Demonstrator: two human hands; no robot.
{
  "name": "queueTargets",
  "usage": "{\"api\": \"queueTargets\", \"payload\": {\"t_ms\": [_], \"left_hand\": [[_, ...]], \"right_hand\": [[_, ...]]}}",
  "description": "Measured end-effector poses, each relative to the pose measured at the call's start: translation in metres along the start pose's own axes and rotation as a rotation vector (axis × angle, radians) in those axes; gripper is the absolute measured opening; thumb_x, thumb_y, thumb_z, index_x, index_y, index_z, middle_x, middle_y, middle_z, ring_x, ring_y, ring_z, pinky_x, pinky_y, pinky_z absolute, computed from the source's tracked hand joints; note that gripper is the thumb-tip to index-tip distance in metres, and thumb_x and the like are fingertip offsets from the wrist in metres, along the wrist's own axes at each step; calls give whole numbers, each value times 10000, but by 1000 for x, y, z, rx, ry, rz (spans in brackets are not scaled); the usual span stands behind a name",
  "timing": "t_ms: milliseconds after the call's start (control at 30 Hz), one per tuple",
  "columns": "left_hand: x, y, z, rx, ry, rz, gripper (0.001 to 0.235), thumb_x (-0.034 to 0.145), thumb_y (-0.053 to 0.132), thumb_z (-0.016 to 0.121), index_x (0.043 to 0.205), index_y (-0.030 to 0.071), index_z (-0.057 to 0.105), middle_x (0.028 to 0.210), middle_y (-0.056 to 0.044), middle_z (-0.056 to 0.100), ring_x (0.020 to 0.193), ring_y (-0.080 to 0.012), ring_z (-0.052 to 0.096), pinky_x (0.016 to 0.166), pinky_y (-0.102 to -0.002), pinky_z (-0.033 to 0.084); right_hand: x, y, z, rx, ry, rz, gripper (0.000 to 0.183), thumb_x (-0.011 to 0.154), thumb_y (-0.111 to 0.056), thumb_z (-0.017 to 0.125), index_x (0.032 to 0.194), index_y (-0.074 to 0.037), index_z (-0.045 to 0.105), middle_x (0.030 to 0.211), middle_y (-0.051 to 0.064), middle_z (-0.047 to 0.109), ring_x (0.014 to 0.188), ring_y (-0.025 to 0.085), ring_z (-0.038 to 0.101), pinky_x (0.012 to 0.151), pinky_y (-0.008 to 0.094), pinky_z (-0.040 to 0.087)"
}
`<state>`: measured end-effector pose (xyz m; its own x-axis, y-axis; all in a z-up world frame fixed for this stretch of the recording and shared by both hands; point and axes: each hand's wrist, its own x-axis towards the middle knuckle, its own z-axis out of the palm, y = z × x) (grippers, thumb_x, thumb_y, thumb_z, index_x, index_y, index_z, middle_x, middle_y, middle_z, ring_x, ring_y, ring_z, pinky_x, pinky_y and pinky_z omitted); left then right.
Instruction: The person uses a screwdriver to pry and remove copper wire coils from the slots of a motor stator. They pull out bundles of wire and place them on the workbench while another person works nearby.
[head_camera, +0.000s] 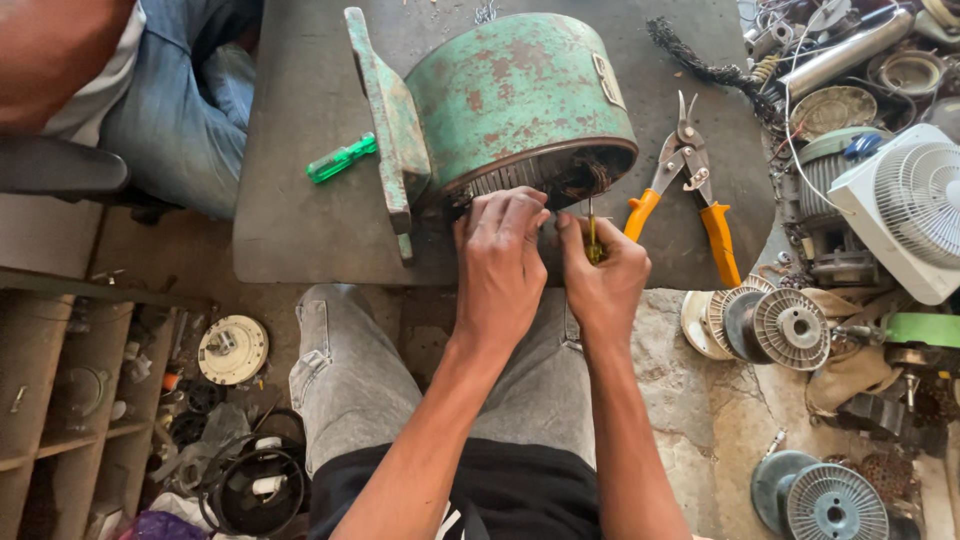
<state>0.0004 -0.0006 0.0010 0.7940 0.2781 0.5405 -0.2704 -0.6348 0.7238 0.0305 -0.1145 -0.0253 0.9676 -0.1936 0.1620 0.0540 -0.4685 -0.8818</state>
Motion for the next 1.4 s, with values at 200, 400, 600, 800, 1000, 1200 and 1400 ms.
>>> {"api": "queueTargets", "payload": {"t_ms": [200,400,600,800,1000,1200,1400], "left_hand": [[8,5,5,-41,33,-15,157,936,-35,596,1079,18,633,1075,-139,689,1057,-347,654,905,-456,502],[13,5,12,-119,79,-41,134,921,-98,575,1032,-22,576,969,-209,629,959,-432,642,804,-494,503],[20,3,16,-185,65,-97,39,994,-44,567,1025,-20,565,931,-203,636,912,-428,668,768,-477,515],[15,-1,-6,-246,-87,-23,134,1052,86,600,1140,-6,638,1137,-184,675,1060,-379,685,896,-433,549],[8,-1,-15,-257,-144,-9,250,1067,150,548,1221,-8,667,1296,-168,620,1249,-352,619,1077,-427,496],[4,0,-20,-243,-132,14,287,1079,174,533,1233,-13,687,1295,-171,602,1234,-350,610,1073,-429,488],[0,-5,-18,-198,-114,-15,223,1032,100,568,1189,-18,674,1292,-168,601,1234,-356,602,1072,-436,487]], "right_hand": [[0,-4,5,-14,58,-159,268,961,-195,740,830,25,660,649,76,667,560,67,586,537,312,465],[-1,-5,7,10,72,-105,282,957,-186,740,806,26,630,629,91,652,547,91,565,531,323,463],[1,-3,5,-35,66,-86,299,961,-182,754,811,44,628,605,115,617,545,116,523,527,337,440],[4,-9,-13,-31,-21,-279,158,970,-162,742,982,-5,737,798,100,721,709,142,725,665,330,541],[-9,-29,-16,-223,126,-413,220,894,-152,823,1079,-63,744,932,105,690,826,263,722,737,387,549],[-8,-44,-5,-290,97,-417,185,960,-193,731,1110,-86,747,1047,113,721,896,355,709,730,433,544],[-2,-39,5,-266,103,-308,179,995,-201,680,1000,-32,739,978,155,730,851,349,715,734,437,526]]}}
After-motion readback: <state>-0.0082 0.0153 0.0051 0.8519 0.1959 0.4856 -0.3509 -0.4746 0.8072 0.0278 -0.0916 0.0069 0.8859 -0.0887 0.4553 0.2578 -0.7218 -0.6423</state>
